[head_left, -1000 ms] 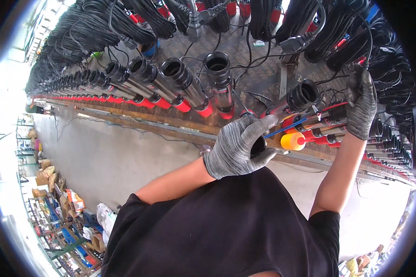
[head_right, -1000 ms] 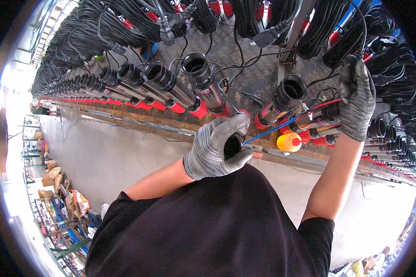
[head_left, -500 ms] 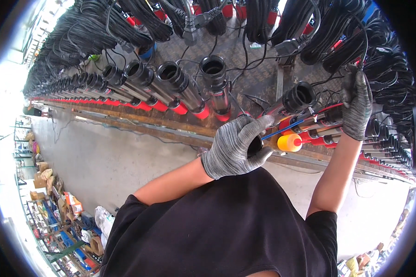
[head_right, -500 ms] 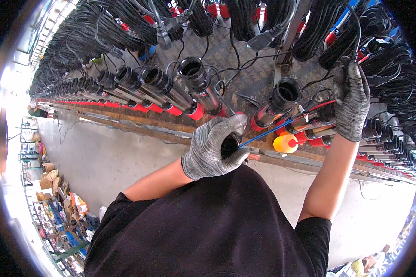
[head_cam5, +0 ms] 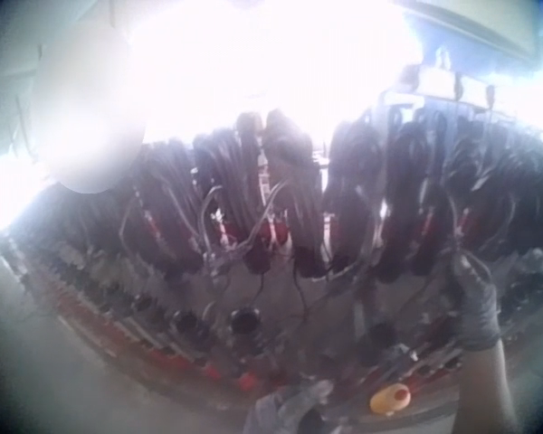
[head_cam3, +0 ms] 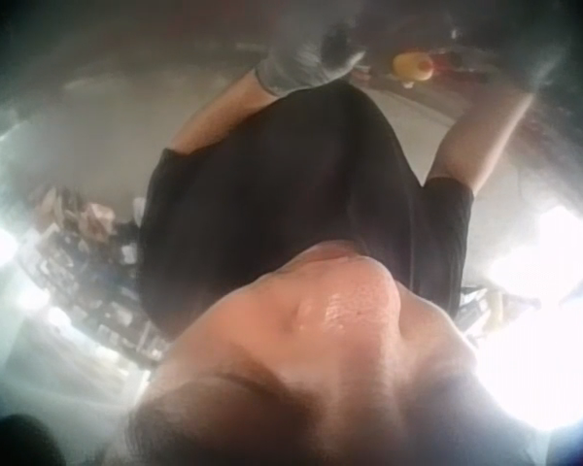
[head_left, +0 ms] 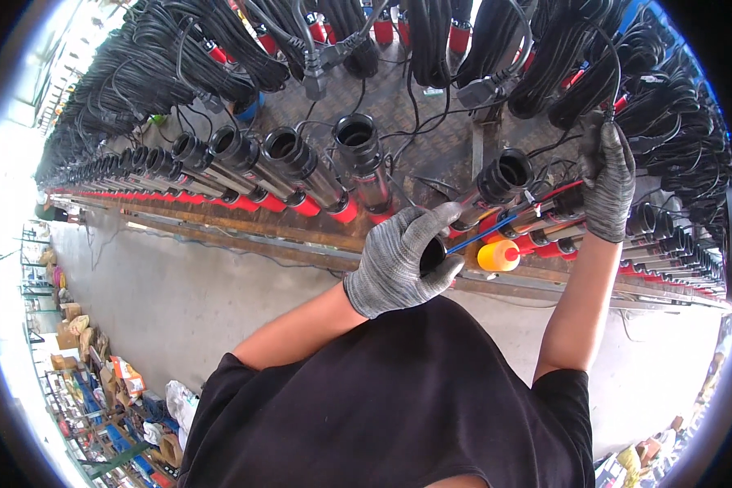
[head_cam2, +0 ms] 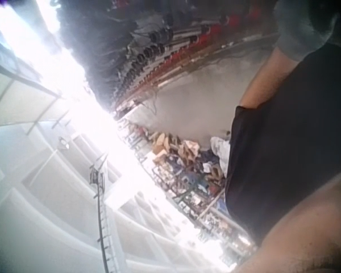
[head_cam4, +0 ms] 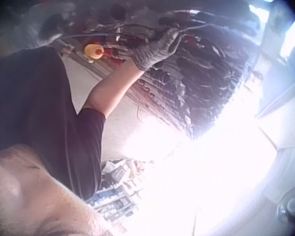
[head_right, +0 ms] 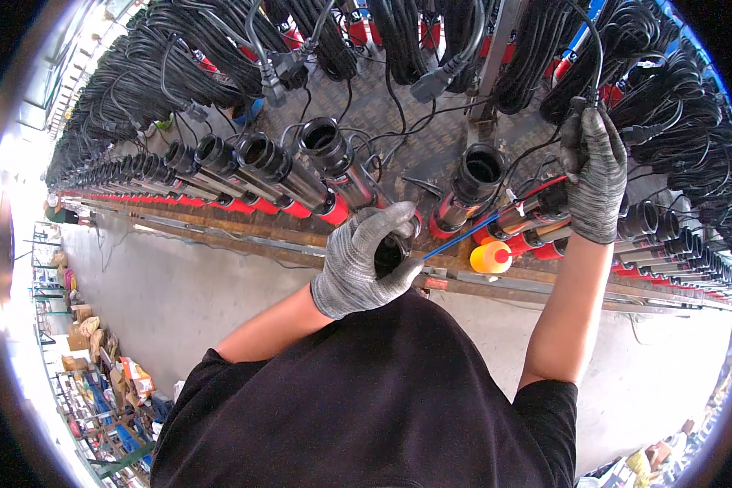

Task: The person applies oil from a squeeze bottle into the center of several vertical cylindrical metal components arranged in a long row on a workbench.

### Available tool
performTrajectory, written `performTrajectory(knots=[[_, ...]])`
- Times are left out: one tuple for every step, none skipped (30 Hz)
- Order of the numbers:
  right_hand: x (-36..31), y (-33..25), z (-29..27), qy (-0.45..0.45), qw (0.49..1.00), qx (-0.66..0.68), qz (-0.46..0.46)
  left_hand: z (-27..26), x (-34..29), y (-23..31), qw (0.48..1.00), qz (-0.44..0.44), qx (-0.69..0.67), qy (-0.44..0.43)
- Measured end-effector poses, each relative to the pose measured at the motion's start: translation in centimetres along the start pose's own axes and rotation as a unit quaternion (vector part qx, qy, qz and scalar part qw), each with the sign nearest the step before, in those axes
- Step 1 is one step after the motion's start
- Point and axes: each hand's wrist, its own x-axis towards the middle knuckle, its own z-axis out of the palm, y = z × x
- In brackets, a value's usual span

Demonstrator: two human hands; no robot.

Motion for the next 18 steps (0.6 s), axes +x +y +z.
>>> performTrajectory(knots=[[0.0,0.1,-0.2,-0.013,1.0,-0.017,-0.007,0.0,0.0,0.0,1.0,0.002,0.004,0.002],[0.1,0.1,-0.4,-0.017,1.0,-0.005,-0.006,0.0,0.0,0.0,1.0,-0.006,0.001,0.0],[0.1,0.2,-0.5,-0.021,1.0,0.007,-0.005,0.1,0.0,0.1,1.0,-0.014,-0.002,-0.002],[0.1,0.4,-0.7,-0.024,1.0,0.019,-0.004,0.1,-0.1,0.1,1.0,-0.021,-0.005,-0.005],[0.1,0.3,-0.6,-0.03,0.999,0.023,-0.012,0.2,0.1,0.1,1.0,-0.018,0.0,-0.004],[0.0,0.1,-0.9,-0.052,0.999,0.004,-0.015,0.1,0.2,0.1,1.0,-0.014,0.005,-0.005],[-0.5,0.1,-0.8,-0.047,0.999,0.009,0.004,0.1,0.3,0.2,1.0,-0.011,0.009,-0.006],[-0.8,-0.2,-0.7,-0.035,0.999,0.01,0.017,0.2,0.2,0.1,1.0,-0.018,0.018,-0.006],[-0.9,0.0,-0.6,-0.062,0.998,0.008,-0.022,0.2,0.3,0.1,1.0,-0.022,0.015,-0.005],[-0.8,0.4,-0.6,-0.089,0.994,0.003,-0.06,0.2,0.5,0.0,1.0,-0.027,0.011,-0.006],[-1.0,0.5,-0.6,-0.112,0.99,-0.042,-0.073,0.3,0.7,-0.5,1.0,-0.004,0.015,0.002],[-1.3,0.5,-0.6,-0.134,0.984,-0.087,-0.082,0.4,0.9,-0.7,0.999,-0.004,0.029,0.015],[-1.2,0.3,-0.5,-0.151,0.982,-0.076,-0.086,0.5,1.6,-1.0,1.0,-0.001,0.026,0.01],[-1.1,-0.1,-0.3,-0.168,0.98,-0.065,-0.089,0.6,2.3,-1.2,1.0,0.001,0.025,0.005],[-1.5,-1.2,0.2,-0.166,0.984,-0.048,-0.045,0.6,3.2,-1.4,0.999,0.015,0.04,0.01],[-1.2,-0.8,-0.2,-0.145,0.989,-0.029,-0.028,1.1,3.4,-2.5,0.999,0.001,0.035,0.003],[-1.5,-2.0,-0.3,-0.137,0.991,-0.008,-0.008,0.9,4.6,-2.4,0.998,0.016,0.065,0.002],[-2.0,-3.2,-0.5,-0.128,0.992,0.012,0.012,0.9,5.7,-2.2,0.995,0.032,0.094,0.002]])
